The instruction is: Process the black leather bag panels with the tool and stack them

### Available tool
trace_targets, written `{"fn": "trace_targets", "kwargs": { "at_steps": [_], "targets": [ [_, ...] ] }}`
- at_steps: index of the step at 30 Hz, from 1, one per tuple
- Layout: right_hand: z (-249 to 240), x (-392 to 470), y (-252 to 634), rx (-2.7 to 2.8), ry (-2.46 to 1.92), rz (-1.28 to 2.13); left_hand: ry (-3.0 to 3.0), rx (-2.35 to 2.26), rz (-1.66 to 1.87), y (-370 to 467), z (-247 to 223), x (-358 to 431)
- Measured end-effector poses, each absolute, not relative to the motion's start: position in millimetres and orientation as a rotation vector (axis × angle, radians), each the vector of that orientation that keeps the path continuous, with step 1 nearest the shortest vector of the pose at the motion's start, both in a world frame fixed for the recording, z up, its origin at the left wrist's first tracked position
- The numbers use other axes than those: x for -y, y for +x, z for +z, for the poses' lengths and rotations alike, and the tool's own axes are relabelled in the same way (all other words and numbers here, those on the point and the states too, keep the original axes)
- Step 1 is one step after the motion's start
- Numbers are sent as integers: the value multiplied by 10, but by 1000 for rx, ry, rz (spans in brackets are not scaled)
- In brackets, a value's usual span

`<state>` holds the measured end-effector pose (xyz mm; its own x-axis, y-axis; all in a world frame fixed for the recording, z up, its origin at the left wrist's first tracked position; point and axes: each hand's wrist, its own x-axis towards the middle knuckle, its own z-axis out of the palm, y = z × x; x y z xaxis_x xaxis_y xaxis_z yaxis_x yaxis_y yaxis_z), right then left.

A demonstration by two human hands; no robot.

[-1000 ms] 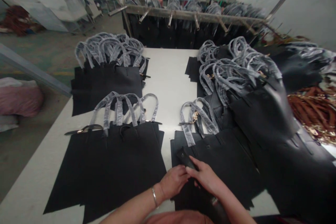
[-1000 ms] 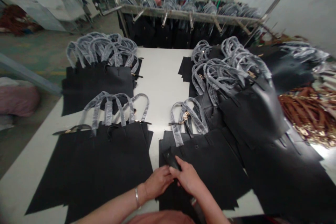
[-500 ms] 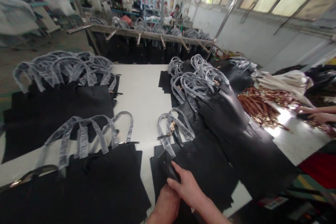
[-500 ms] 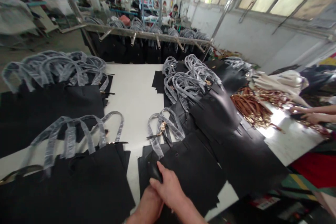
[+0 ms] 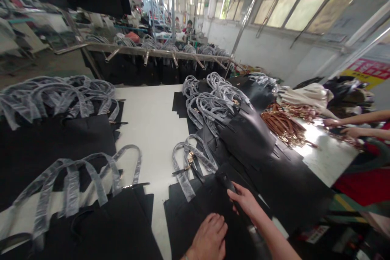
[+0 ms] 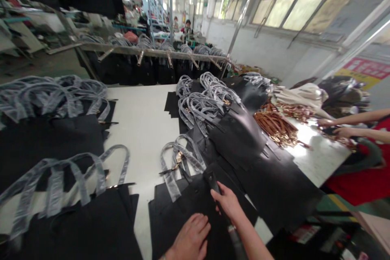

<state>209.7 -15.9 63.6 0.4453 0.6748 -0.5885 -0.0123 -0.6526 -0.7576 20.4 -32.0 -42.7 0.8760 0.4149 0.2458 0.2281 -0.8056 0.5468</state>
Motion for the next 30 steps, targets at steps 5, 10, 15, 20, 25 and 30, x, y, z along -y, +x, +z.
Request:
{"fn": "trace_targets", "kwargs": {
  "at_steps": [5, 10, 15, 20, 25, 30],
  "targets": [
    [583, -12, 2149, 548, -1941, 1283, 2558, -444, 494, 192, -404, 275],
    [613, 79, 2187, 567, -1930, 1312, 2629, -309, 455, 122, -309, 160],
    [541, 392, 2015, 552, -1948, 1276, 2696, -188, 443, -47, -266, 2],
    [509, 638, 1776, 560, -1905, 1268, 2728, -60, 441, -369, -233, -201],
    [668, 887, 1887, 524, -1823, 1264, 2618, -119, 289, -790, -90, -320],
    [708, 926, 2072, 495, -1824, 1378, 2600, -417, 287, -707, -150, -300]
  ]
}}
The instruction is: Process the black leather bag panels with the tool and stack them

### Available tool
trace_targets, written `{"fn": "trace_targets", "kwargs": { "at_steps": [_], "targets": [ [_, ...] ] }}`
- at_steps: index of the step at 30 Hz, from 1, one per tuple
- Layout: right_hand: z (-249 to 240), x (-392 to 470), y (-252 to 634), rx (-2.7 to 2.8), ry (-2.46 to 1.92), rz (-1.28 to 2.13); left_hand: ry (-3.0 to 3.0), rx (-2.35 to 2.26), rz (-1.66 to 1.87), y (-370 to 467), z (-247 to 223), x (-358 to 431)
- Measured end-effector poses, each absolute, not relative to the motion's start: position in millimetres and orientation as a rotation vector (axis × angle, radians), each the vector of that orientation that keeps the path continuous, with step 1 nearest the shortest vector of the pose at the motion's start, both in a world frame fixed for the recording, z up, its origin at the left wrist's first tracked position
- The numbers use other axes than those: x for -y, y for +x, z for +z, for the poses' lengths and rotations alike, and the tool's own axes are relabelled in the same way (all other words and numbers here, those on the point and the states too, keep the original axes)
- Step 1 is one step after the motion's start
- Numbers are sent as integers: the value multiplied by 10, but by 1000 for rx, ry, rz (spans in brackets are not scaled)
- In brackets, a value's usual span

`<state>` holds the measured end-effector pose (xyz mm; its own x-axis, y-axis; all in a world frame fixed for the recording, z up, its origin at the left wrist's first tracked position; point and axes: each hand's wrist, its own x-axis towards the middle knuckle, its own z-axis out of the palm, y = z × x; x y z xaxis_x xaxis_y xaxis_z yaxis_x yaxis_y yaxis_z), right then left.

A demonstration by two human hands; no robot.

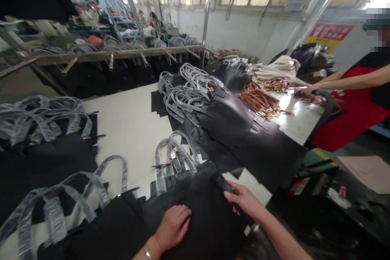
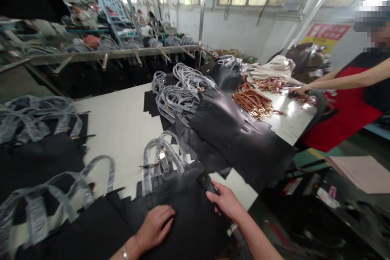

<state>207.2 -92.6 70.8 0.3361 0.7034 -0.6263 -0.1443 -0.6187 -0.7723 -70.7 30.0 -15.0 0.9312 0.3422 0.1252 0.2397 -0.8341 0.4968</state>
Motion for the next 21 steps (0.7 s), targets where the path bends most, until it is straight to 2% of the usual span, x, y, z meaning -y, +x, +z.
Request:
{"fn": "trace_targets", "kwargs": {
  "at_steps": [3, 6, 12, 21],
  "targets": [
    [664, 810, 2100, 479, -1826, 1445, 2634, -682, 421, -446, -265, -279],
    [611, 609, 2141, 458, -1822, 1494, 2643, -838, 391, -250, -335, -247],
    [577, 226, 2272, 439, -1796, 1532, 2709, -798, 328, -208, -307, -210],
    [620, 242, 2348, 415, -1810, 1558, 2748, -769, 374, -244, -334, -176]
  ]
}}
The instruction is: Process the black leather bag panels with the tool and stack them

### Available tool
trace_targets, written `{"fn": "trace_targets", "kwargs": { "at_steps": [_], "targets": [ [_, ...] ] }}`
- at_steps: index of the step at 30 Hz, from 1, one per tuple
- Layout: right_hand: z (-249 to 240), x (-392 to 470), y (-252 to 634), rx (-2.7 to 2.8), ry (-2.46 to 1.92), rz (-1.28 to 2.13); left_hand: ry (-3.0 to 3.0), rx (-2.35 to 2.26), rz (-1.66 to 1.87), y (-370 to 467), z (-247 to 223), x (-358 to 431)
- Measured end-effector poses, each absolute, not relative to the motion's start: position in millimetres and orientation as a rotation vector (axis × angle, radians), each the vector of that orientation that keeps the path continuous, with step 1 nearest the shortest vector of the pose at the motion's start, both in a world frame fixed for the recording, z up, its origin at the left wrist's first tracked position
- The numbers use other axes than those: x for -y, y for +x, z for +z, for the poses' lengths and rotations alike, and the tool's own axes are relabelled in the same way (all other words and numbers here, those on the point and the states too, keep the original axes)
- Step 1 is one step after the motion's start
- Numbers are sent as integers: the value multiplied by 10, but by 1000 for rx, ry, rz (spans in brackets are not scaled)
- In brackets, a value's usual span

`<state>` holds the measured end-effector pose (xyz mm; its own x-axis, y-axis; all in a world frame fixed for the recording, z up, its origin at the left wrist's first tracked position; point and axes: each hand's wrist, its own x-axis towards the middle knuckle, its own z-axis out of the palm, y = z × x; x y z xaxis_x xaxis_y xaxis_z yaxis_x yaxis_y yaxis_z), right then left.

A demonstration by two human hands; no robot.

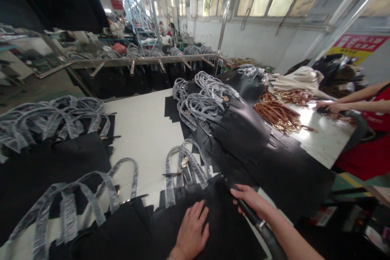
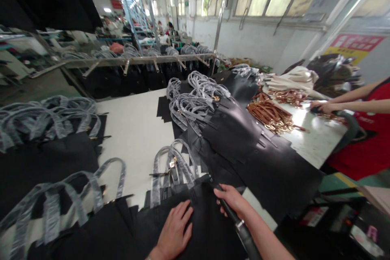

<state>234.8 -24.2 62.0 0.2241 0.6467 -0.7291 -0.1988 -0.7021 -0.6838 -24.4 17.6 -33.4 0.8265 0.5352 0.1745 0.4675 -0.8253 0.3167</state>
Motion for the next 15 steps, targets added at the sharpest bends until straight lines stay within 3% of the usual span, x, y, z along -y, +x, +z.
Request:
{"fn": "trace_targets", "kwargs": {
  "at_steps": [6, 15],
  "targets": [
    [554, -60, 2417, 461, -1766, 1574, 2751, -802, 379, -245, -345, -169],
    [620, 381, 2420, 431, -1805, 1583, 2687, -804, 401, -234, -328, -176]
  ]
}}
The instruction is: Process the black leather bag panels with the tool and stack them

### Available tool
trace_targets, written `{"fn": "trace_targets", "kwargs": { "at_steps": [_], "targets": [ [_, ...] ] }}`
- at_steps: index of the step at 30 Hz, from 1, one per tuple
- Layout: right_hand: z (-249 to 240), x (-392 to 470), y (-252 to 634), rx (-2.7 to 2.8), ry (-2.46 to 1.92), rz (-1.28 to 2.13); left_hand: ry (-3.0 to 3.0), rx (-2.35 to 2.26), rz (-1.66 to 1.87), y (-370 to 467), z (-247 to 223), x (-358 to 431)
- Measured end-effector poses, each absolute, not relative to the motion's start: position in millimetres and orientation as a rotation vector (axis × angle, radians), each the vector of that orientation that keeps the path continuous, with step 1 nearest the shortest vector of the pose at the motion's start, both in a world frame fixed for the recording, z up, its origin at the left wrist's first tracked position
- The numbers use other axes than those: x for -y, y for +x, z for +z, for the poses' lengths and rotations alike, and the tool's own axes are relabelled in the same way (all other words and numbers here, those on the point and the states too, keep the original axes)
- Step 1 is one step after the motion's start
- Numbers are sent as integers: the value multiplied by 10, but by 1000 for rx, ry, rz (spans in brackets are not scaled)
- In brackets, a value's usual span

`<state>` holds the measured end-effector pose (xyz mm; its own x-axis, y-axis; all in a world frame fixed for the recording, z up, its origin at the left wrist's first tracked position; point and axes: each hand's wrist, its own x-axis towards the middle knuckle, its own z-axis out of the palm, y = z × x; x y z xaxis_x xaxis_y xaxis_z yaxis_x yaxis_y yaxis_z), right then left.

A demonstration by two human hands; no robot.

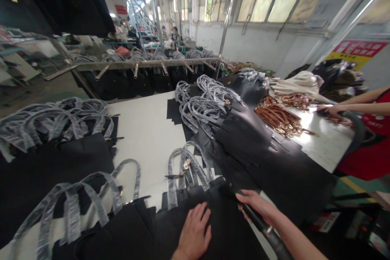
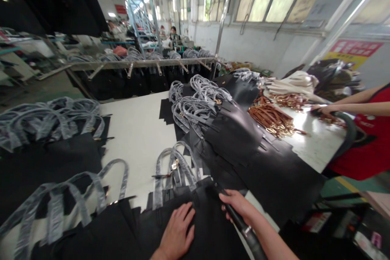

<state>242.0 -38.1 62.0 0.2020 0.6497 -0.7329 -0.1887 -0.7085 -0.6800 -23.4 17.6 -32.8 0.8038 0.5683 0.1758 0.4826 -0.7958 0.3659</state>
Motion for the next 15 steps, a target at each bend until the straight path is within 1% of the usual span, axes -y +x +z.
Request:
{"fn": "trace_targets", "kwargs": {
  "at_steps": [6, 12, 15],
  "targets": [
    [605, -7, 2280, 455, -1818, 1451, 2668, -822, 356, -244, -338, -168],
    [691, 466, 2256, 383, -1876, 1441, 2630, -828, 383, -245, -322, -160],
    [677, 489, 2277, 329, -1866, 1438, 2629, -815, 395, -249, -347, -166]
  ]
}}
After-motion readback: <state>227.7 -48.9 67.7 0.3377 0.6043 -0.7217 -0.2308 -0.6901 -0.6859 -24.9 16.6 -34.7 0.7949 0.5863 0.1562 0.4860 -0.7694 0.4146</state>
